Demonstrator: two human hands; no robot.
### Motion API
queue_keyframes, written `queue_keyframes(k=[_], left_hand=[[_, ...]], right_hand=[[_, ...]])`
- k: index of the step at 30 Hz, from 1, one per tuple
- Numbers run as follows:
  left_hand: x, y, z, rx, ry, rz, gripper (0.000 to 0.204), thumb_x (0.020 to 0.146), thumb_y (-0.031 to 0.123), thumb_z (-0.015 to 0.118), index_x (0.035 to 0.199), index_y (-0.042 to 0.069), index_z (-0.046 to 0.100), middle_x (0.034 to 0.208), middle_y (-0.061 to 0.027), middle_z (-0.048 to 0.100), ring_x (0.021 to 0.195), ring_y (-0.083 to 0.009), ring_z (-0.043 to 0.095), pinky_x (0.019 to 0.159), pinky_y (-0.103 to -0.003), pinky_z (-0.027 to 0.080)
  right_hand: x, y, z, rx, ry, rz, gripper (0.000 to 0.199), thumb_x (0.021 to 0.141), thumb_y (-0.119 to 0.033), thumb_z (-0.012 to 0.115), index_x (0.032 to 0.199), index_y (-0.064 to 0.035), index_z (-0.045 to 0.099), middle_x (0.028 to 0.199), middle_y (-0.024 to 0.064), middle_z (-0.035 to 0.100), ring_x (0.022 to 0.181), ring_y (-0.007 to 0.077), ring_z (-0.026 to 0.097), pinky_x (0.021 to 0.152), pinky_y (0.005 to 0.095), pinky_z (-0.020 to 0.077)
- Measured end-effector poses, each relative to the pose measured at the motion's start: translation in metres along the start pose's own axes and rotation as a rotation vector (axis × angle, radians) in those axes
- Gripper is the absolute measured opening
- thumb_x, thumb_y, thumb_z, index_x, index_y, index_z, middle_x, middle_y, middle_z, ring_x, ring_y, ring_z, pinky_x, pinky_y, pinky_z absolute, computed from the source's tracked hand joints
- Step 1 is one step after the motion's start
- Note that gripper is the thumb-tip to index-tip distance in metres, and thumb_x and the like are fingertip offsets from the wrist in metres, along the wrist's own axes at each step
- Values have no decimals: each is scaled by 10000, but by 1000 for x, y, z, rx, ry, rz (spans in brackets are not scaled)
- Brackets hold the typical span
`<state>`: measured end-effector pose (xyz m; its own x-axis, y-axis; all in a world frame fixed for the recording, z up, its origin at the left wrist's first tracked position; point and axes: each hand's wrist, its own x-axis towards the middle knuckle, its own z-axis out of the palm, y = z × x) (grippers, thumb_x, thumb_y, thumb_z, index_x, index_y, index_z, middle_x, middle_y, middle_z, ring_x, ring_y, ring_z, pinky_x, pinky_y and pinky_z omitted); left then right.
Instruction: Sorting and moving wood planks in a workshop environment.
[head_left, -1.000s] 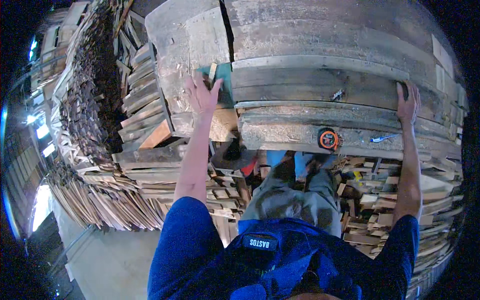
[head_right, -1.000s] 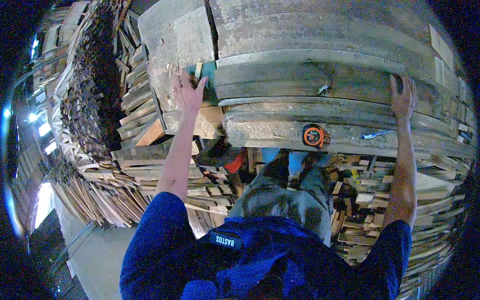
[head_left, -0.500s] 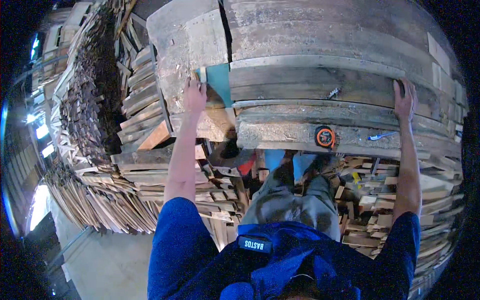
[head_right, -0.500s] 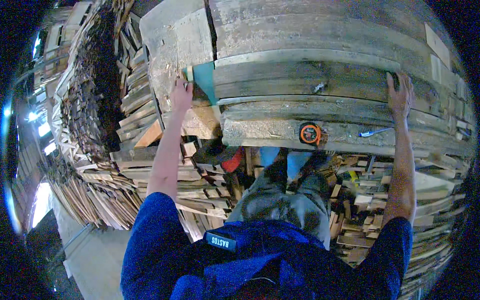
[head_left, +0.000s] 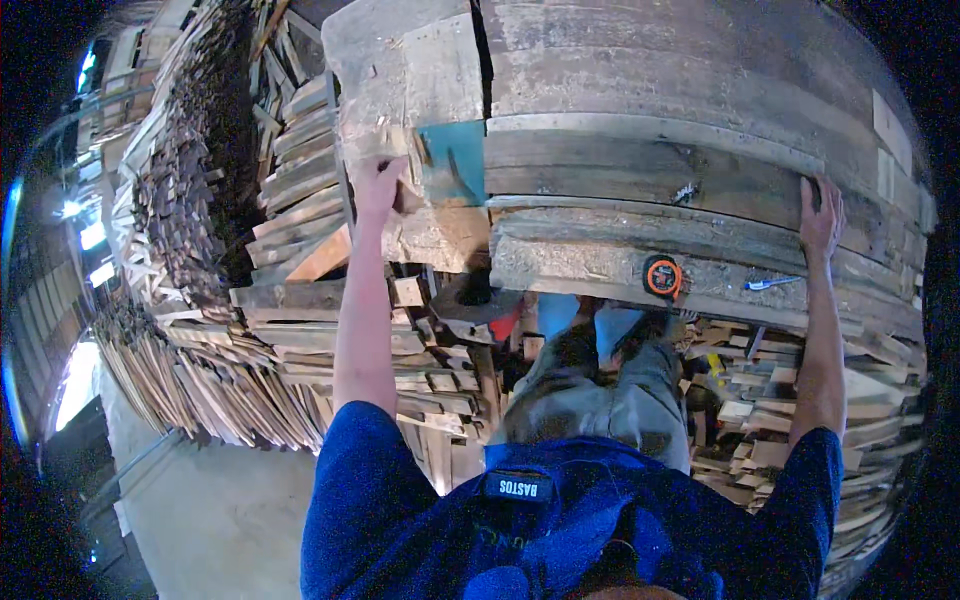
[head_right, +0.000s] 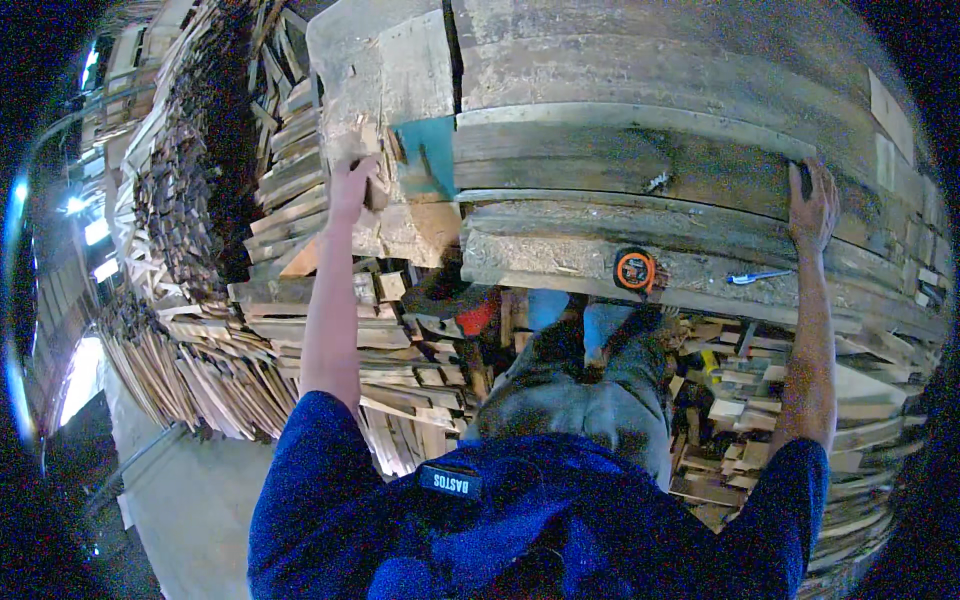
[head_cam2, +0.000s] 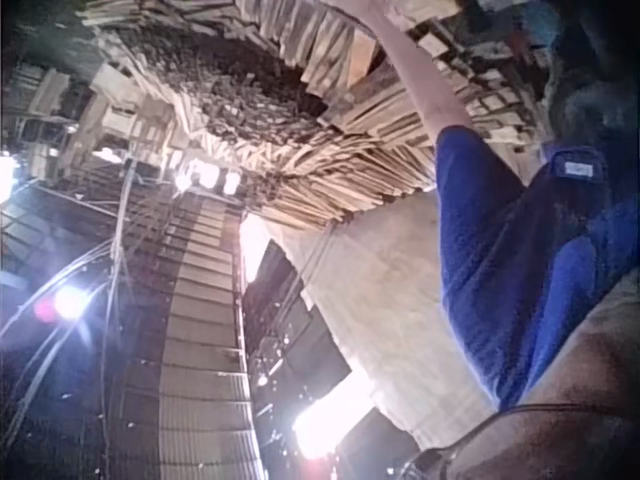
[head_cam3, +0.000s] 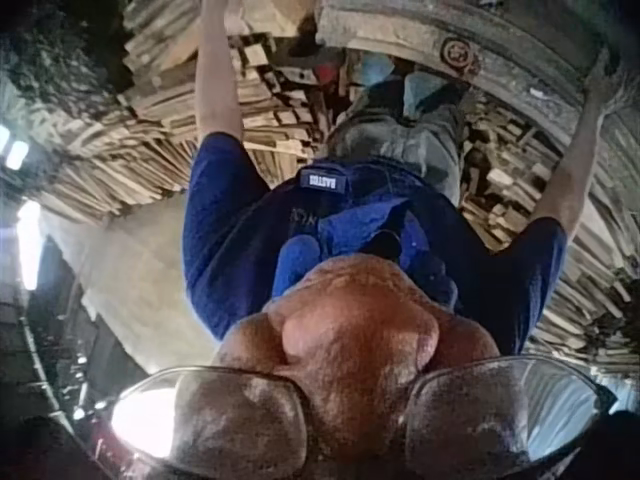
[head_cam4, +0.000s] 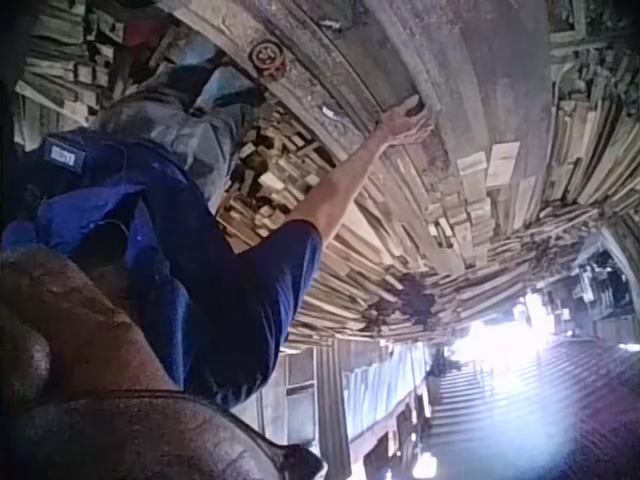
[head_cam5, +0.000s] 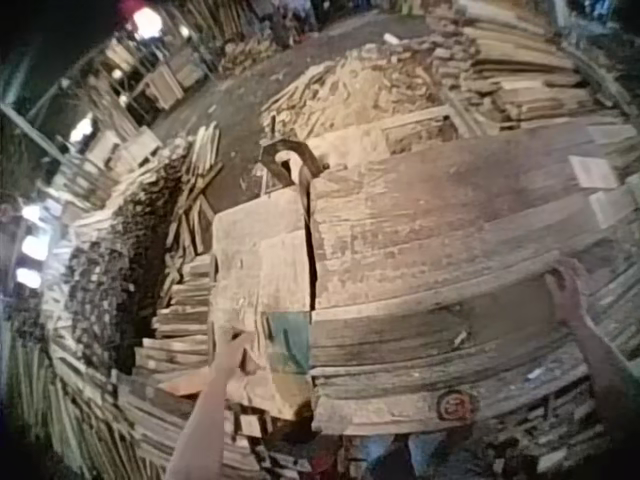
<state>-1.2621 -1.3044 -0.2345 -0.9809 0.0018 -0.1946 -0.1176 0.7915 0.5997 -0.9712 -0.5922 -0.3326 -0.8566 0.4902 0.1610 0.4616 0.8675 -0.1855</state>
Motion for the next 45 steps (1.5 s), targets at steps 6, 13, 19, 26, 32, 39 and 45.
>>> queue_keyframes(k=[6,13,19,26,32,39,45], left_hand=[[4,-24,54,202,70,-90,475,768,384,798,917,-51,678,837,-179,705,779,-288,677,718,-385,510],[13,-24,55,170,105,-187,584,740,466,800,988,-54,705,920,-212,723,896,-324,703,791,-409,536],[14,-26,30,174,-151,-313,393,796,383,751,745,-4,702,665,-121,675,578,-220,658,493,-403,480],[-20,78,2,303,-692,-106,219,771,218,736,809,8,687,727,-67,653,650,-155,605,587,-336,477],[-130,267,38,676,-1775,361,462,750,419,788,1002,40,708,935,-82,704,847,-182,640,777,-348,503],[137,581,-128,-17,644,763,420,1019,269,503,1315,-21,576,1266,-159,639,1108,-271,615,984,-373,468],[-69,649,-32,-12,363,1210,424,950,114,599,1345,-30,544,1280,-134,618,1170,-223,577,1031,-348,445]], right_hand=[[3,-3,4,-27,-108,65,499,972,-485,561,1346,-156,604,1433,118,542,1366,330,444,1153,440,311],[2,2,3,-84,61,7,395,958,-346,624,1261,-92,633,1298,136,618,1239,325,544,1053,428,411],[1,-41,-29,-129,-12,-15,382,905,-335,677,1177,-67,660,1171,181,650,1099,391,596,969,473,467],[-4,-15,-43,63,217,-12,374,880,-374,687,1106,-76,686,1188,123,629,1146,334,562,1023,461,413],[-11,-12,-49,83,201,31,406,868,-414,685,1114,-92,683,1203,87,593,1168,297,527,1028,451,407],[6,-18,-65,244,186,-17,384,889,-399,655,1120,-94,671,1250,92,576,1200,300,513,1061,457,382],[0,-16,-55,218,78,46,351,915,-409,608,1092,-112,668,1187,82,602,1230,268,517,1099,443,341]])
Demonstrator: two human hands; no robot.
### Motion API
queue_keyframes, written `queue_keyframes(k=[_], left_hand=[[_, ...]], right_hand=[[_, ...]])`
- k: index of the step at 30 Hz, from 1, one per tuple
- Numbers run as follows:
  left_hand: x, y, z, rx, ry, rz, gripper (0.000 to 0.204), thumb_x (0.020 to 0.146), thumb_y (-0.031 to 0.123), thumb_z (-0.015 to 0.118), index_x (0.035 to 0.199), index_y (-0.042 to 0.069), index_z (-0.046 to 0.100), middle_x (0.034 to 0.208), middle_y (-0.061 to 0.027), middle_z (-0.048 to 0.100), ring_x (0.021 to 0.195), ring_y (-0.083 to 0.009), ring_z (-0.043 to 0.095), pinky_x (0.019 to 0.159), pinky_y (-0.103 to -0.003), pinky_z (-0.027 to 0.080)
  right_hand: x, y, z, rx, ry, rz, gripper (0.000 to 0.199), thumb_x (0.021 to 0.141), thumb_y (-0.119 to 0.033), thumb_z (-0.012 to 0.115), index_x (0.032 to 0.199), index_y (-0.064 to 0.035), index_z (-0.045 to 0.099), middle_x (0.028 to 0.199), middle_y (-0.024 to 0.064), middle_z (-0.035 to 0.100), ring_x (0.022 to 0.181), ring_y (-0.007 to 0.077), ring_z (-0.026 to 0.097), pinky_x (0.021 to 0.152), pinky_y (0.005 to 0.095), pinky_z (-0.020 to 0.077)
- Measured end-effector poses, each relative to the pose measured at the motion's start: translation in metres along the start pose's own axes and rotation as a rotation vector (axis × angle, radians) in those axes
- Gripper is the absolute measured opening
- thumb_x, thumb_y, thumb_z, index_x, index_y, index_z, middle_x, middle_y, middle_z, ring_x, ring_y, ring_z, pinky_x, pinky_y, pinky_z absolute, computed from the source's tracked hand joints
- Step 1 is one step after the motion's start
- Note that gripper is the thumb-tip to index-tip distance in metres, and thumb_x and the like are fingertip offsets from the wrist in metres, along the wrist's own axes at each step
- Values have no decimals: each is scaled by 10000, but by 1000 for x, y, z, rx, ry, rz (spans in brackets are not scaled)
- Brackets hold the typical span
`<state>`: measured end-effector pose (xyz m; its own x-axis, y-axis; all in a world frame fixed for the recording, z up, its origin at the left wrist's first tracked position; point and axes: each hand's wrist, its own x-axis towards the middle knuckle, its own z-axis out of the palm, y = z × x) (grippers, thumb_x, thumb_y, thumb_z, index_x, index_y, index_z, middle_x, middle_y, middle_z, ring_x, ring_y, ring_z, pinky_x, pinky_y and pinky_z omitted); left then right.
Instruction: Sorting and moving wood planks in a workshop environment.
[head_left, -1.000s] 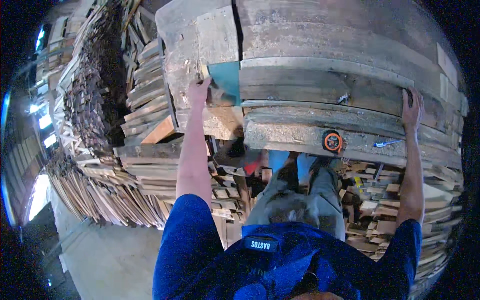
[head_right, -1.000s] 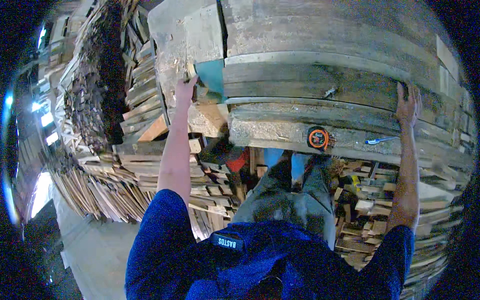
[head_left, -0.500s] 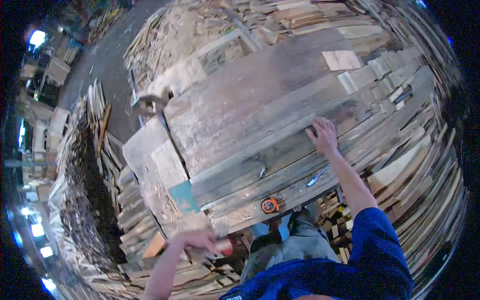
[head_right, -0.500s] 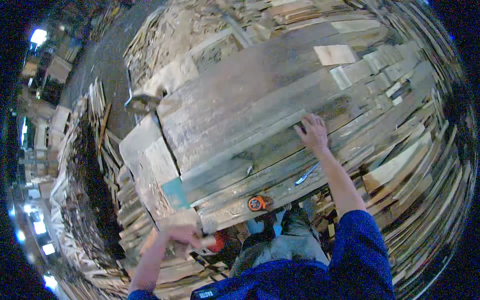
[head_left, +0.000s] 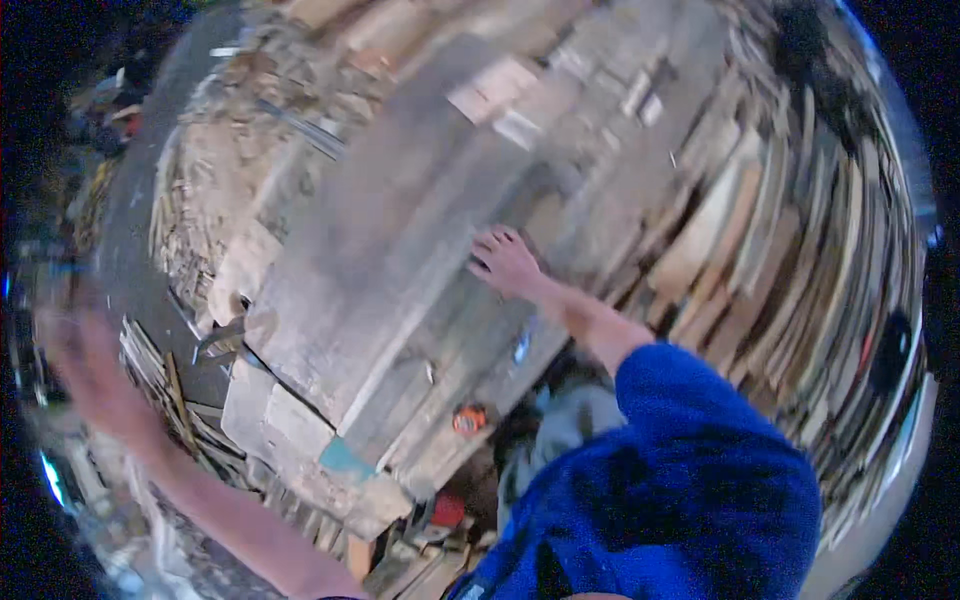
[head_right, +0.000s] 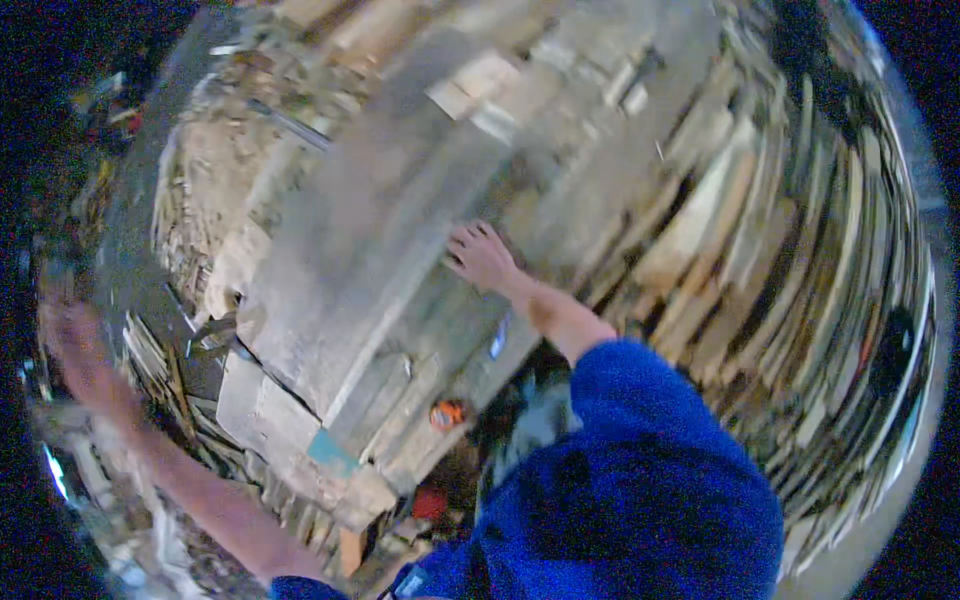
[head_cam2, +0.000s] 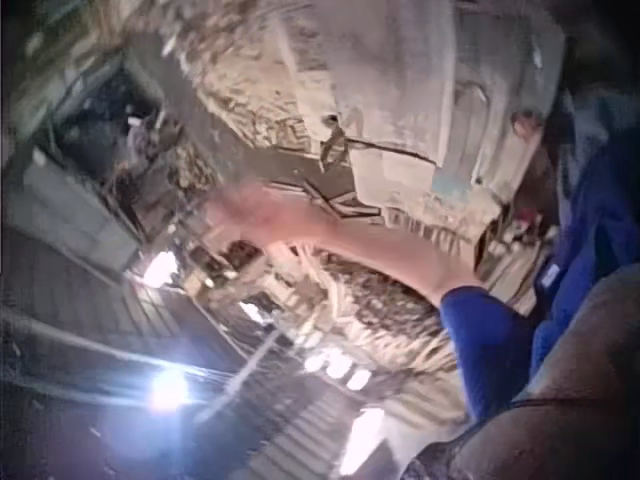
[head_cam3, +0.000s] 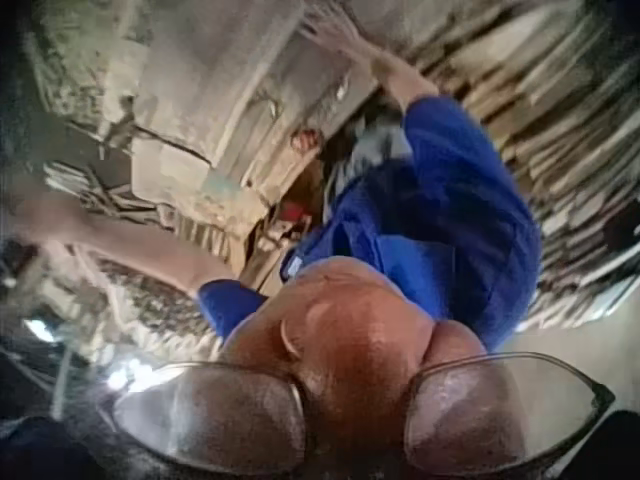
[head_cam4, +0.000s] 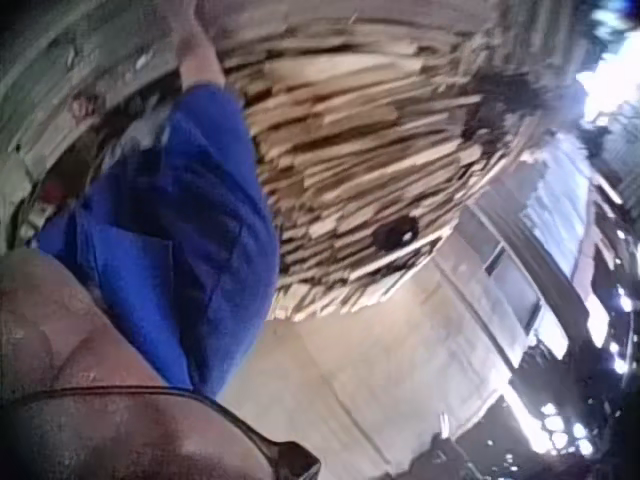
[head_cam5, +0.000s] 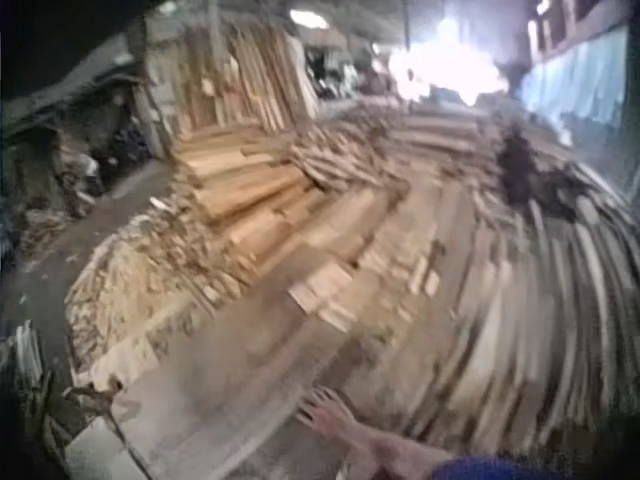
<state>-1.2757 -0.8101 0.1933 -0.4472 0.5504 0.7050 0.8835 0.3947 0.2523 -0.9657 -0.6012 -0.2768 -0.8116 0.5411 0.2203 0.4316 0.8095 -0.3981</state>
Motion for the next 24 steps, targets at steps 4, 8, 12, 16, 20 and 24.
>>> queue_keyframes(k=[4,8,12,16,20,24], left_hand=[[-156,88,59,-510,-1220,-423,433,767,91,766,1183,34,661,1200,-77,675,1072,-189,648,994,-355,473],[-286,117,65,-612,-1135,-716,388,875,149,725,1231,34,626,1118,-91,694,1041,-192,658,928,-335,509],[-369,129,43,-637,-1088,-942,349,902,174,694,1210,20,632,1046,-108,700,962,-199,664,874,-349,521],[-423,133,23,-530,-1190,-982,347,923,202,668,1216,20,629,1036,-127,705,958,-218,675,883,-344,520],[-439,137,6,-592,-1144,-1081,351,936,199,663,1229,11,620,1075,-130,710,964,-192,685,863,-317,529],[-454,122,-13,-637,-1045,-1179,362,950,200,671,1239,-9,606,998,-99,713,893,-130,663,794,-283,530]], right_hand=[[-26,16,12,26,53,25,373,926,-432,580,1125,-124,652,1247,92,568,1276,262,486,1133,438,308],[-11,11,5,29,32,5,386,920,-440,592,1137,-125,643,1265,82,551,1280,259,478,1145,442,296],[-11,12,4,14,3,-22,421,910,-447,608,1146,-99,637,1284,74,541,1286,253,468,1152,445,288],[-7,8,2,-9,17,-56,443,902,-440,625,1164,-84,632,1285,85,535,1288,270,454,1146,455,291],[3,4,-5,-101,-153,-40,532,882,-511,616,1172,-67,647,1292,126,541,1293,307,463,1128,489,318],[70,-25,-64,-168,-742,35,732,826,-688,578,1138,-35,688,1233,180,625,1247,351,542,1082,521,388]])
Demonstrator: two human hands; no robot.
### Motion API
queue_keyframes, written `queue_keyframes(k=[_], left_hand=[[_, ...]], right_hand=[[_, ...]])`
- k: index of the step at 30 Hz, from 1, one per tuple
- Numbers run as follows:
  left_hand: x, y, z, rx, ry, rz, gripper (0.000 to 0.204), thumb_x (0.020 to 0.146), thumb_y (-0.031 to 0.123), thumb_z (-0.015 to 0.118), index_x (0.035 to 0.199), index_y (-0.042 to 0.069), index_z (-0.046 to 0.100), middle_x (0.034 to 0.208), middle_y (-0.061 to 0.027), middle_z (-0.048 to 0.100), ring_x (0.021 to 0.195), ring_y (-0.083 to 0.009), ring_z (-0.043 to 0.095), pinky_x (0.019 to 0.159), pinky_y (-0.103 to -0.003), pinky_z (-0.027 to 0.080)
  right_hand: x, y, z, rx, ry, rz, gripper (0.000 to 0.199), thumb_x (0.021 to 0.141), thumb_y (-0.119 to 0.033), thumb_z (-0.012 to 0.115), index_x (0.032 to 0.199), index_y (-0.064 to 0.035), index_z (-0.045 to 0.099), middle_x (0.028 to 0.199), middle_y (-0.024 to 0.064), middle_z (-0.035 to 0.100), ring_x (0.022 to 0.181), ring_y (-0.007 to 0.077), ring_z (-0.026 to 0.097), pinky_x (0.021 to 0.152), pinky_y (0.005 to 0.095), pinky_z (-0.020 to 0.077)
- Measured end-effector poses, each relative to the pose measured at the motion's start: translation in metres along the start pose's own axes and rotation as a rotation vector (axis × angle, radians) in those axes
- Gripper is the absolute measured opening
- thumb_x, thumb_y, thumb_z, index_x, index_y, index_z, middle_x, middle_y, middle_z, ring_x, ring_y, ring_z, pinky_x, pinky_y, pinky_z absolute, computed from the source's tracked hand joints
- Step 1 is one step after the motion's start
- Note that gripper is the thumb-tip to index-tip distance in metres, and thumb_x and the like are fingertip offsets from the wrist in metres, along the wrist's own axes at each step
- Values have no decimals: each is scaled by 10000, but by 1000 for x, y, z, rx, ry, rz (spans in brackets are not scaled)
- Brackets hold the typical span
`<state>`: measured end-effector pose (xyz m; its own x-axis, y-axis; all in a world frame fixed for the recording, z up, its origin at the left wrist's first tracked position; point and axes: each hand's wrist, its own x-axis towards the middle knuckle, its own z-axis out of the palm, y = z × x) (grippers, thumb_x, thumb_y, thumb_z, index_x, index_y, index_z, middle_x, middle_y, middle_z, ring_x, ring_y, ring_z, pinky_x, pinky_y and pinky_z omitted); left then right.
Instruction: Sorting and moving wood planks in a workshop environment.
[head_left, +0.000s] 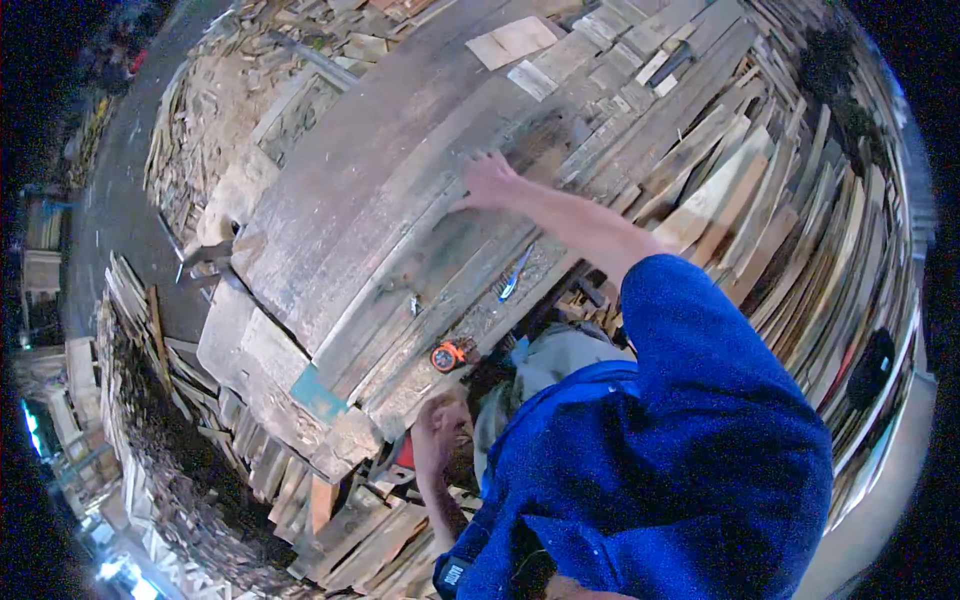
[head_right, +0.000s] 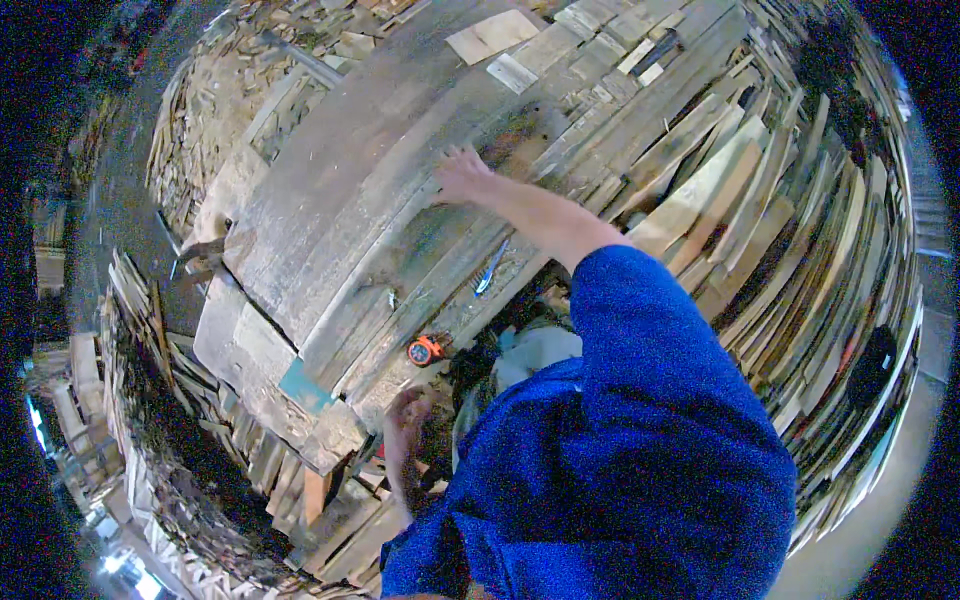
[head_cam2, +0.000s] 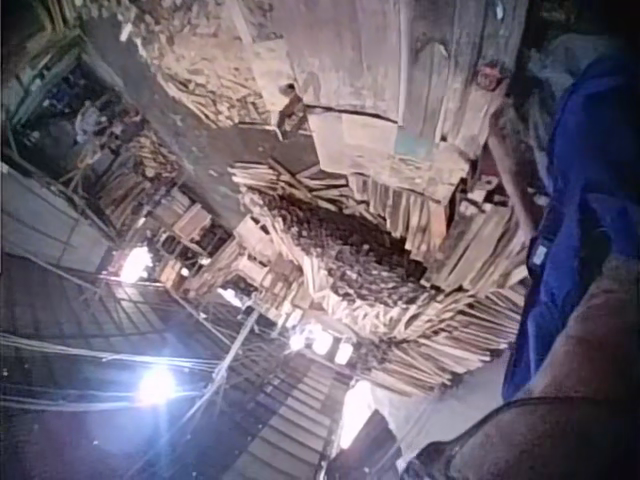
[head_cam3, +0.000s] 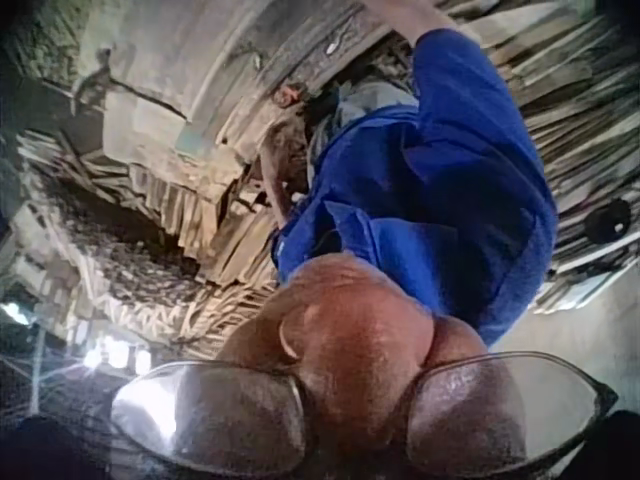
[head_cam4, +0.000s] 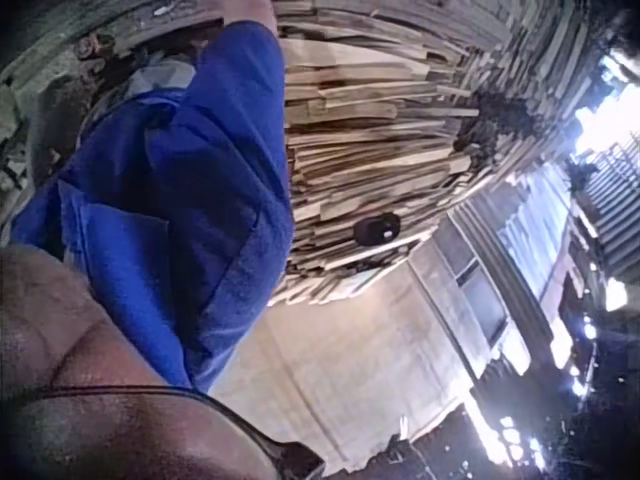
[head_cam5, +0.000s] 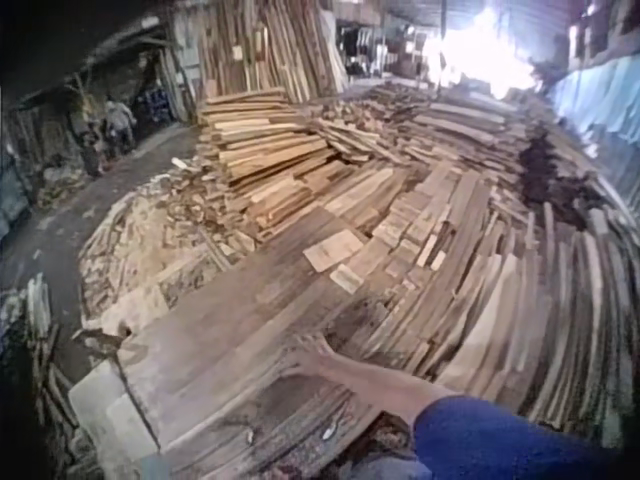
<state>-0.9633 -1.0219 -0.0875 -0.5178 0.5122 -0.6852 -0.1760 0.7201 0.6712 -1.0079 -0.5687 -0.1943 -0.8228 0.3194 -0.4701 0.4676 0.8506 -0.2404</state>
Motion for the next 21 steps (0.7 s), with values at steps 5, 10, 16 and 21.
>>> queue_keyframes(k=[5,10,16,21], left_hand=[[5,-61,-9,-204,29,57,341,946,192,683,1210,-12,613,921,-48,689,815,-104,620,737,-267,507],[4,-36,10,-114,17,65,347,935,220,698,1187,-8,629,893,-40,668,786,-100,601,713,-263,499],[35,-40,27,96,-210,142,399,934,274,684,1209,-11,638,1009,-98,699,953,-157,657,809,-298,531],[33,8,59,-374,-343,-30,519,966,231,632,1413,21,473,1274,-119,609,1062,-255,655,922,-412,550]], right_hand=[[-17,4,-14,-37,101,-153,816,790,-784,534,1105,-56,725,1192,196,674,1135,378,629,973,502,488],[-36,11,-6,-15,-1,-98,793,831,-784,485,1111,-83,727,1127,192,698,1069,389,655,909,481,521],[-167,-15,19,283,82,125,763,870,-766,455,995,-77,756,954,223,718,931,392,700,807,508,550],[-262,-52,54,570,49,451,802,914,-746,396,907,-28,753,907,239,714,894,432,691,830,512,538]])
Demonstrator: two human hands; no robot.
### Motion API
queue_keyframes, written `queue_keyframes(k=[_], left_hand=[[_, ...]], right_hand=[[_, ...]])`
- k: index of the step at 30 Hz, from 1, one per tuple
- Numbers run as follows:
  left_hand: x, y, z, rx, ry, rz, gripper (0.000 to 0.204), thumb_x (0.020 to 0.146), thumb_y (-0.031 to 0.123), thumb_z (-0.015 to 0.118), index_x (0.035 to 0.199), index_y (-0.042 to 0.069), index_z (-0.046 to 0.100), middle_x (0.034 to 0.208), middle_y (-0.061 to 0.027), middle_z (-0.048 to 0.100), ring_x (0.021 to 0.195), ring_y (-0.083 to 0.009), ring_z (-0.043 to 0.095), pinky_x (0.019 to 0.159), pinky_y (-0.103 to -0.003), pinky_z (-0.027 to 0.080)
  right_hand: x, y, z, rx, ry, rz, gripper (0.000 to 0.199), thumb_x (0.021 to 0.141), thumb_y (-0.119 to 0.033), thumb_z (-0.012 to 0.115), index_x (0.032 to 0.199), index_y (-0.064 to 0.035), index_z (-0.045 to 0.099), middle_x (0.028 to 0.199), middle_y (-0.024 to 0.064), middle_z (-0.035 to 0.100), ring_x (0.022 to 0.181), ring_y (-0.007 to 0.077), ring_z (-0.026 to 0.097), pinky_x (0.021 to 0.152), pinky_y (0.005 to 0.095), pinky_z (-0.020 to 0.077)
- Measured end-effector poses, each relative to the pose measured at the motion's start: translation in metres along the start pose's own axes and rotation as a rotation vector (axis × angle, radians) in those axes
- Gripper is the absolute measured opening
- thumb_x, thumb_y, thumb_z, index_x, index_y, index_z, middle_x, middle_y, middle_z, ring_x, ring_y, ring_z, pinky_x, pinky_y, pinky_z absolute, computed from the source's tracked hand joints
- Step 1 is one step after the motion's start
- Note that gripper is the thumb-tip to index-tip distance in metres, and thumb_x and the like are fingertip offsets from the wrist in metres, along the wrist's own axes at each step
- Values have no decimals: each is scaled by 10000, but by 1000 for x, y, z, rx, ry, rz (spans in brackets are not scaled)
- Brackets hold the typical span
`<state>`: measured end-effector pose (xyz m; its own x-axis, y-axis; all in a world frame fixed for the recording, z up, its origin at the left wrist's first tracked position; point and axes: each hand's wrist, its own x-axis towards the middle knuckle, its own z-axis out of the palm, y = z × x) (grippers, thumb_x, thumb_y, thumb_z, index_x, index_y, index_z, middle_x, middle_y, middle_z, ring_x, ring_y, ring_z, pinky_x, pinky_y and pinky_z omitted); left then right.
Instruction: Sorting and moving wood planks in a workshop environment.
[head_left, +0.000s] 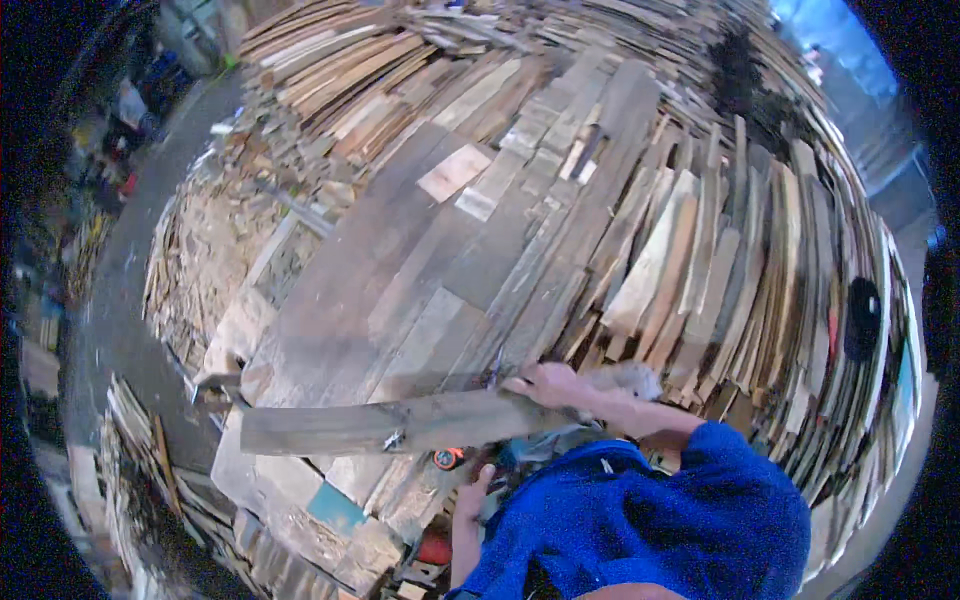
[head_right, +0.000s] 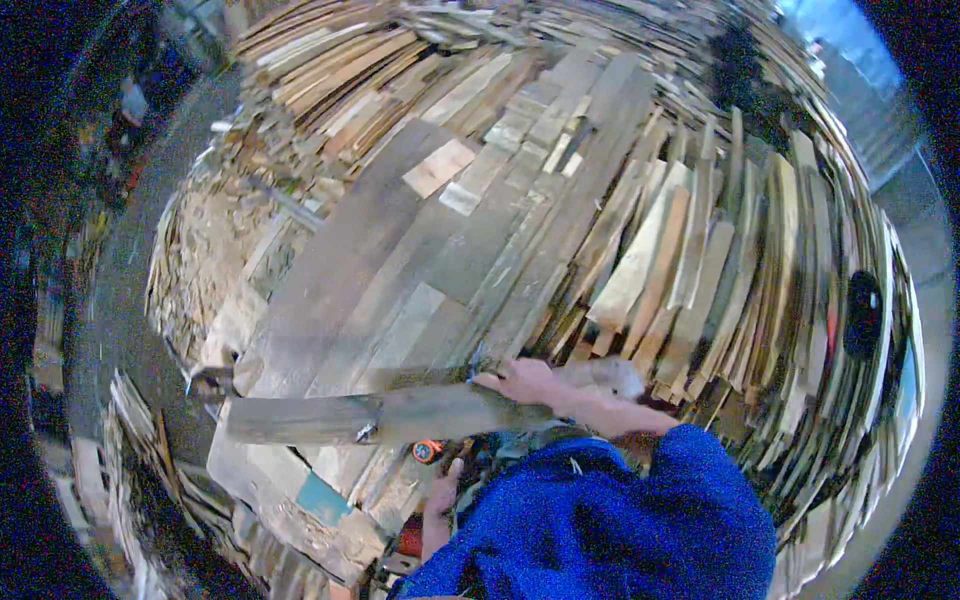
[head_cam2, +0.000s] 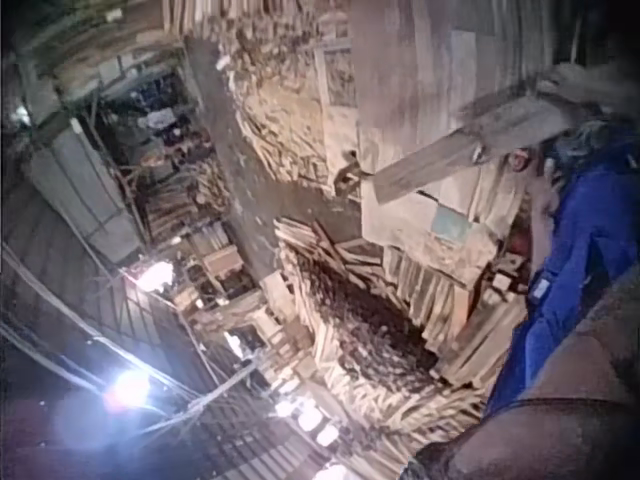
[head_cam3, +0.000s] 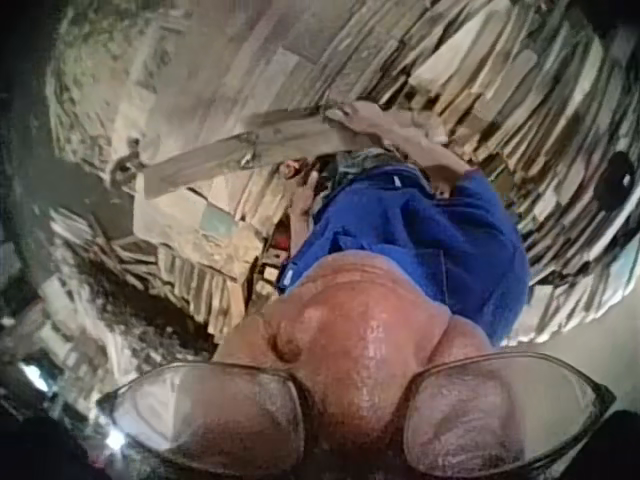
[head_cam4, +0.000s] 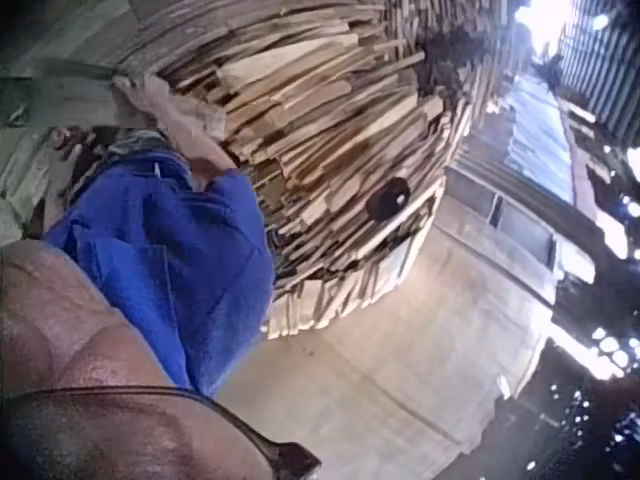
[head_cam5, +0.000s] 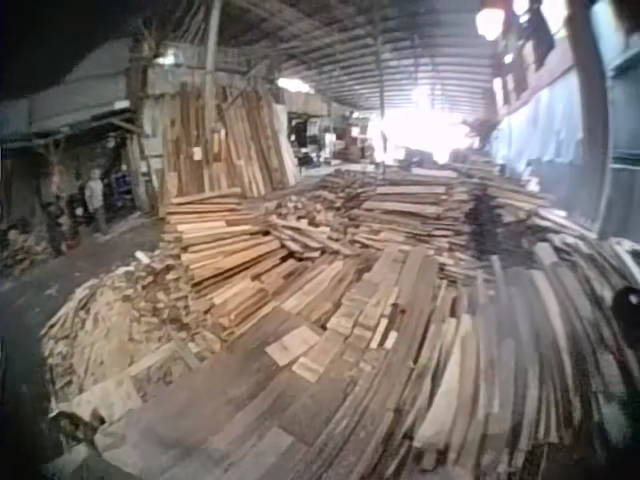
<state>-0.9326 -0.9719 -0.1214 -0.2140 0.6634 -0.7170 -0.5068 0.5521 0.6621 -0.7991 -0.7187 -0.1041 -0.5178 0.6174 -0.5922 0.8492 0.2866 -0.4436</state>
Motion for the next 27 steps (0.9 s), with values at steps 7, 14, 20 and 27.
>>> queue_keyframes(k=[7,14,20,27], left_hand=[[30,32,34,-160,-46,31,377,939,160,652,1265,3,546,1149,-134,644,1004,-248,663,829,-442,595],[58,16,74,-6,-230,-43,372,918,201,663,1219,-7,598,1153,-102,654,1053,-216,644,896,-388,556],[73,40,109,513,-431,-28,561,933,385,633,1278,-55,590,1243,-162,654,1161,-246,601,1040,-350,424],[121,104,133,511,-289,209,638,973,442,584,1457,50,450,1351,-173,598,1251,-263,554,1082,-352,400]], right_hand=[[-66,30,0,202,21,171,727,933,-681,439,1014,-18,724,985,266,692,970,428,665,863,497,515],[-190,216,101,227,-7,193,497,940,-480,568,1209,-68,638,1040,179,712,906,317,692,774,423,532],[-259,199,174,641,419,582,516,969,-459,564,830,20,697,692,126,659,706,150,584,668,357,479],[-69,245,112,521,561,338,560,987,-465,508,920,68,661,691,228,591,691,276,594,668,440,459]])
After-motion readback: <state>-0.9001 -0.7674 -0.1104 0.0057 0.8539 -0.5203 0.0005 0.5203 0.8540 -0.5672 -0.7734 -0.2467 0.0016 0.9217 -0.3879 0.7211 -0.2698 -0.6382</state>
